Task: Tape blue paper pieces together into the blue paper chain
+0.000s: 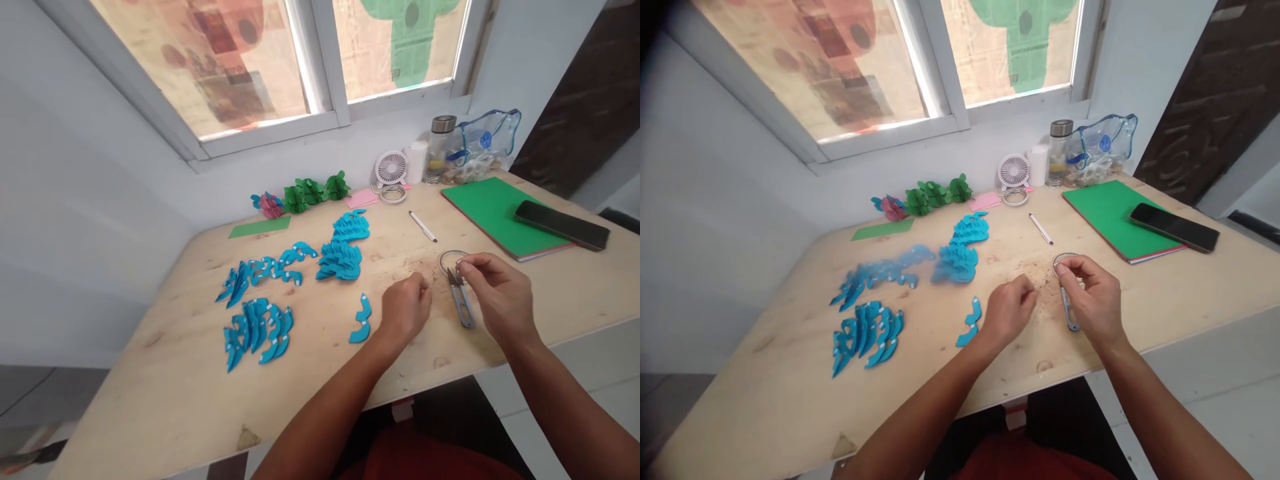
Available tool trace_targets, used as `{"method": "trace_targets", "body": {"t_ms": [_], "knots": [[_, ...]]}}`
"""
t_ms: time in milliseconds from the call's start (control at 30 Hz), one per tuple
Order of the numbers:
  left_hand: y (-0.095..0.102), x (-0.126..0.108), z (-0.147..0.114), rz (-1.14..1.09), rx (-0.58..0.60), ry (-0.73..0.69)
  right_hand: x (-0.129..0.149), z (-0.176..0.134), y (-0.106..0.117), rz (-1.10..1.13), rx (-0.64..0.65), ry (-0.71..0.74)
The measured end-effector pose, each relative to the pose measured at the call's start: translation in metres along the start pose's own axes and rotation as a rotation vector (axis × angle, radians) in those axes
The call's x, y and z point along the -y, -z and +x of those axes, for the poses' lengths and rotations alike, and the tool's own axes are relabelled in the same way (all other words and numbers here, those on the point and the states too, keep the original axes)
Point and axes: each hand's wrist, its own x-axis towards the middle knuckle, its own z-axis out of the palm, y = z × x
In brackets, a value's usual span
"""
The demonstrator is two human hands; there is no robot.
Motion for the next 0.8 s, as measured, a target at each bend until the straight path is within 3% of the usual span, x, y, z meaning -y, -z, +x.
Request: {"method": "trace_targets", "body": {"t_ms": [133,267,400,567,800], "knots": [[0.035,0.046,-0.045,0.084,-0.094,0.15,-0.004,-0.006,-0.011,-0.019,0.139,0.007],[0.054,0.074,-0.065,0.139,-0.118,0.242,-0.004,-0.011,-0.032,-0.065,0.279,0.043],[0.053,0.077,-0.064,0.135,-0.089,0.245,-0.001,-0.021,-0.05,-0.13,0.379,0.056],[0.048,0.074,-0.061,0.018,-0.136,0.257,-0.003,-0.035,-0.059,-0.154,0.476,0.06],[0.045,0.078,-0.061,-0.425,-0.198,0.272,-0.006,-0.039,-0.067,-0.139,0.539,0.046]]}}
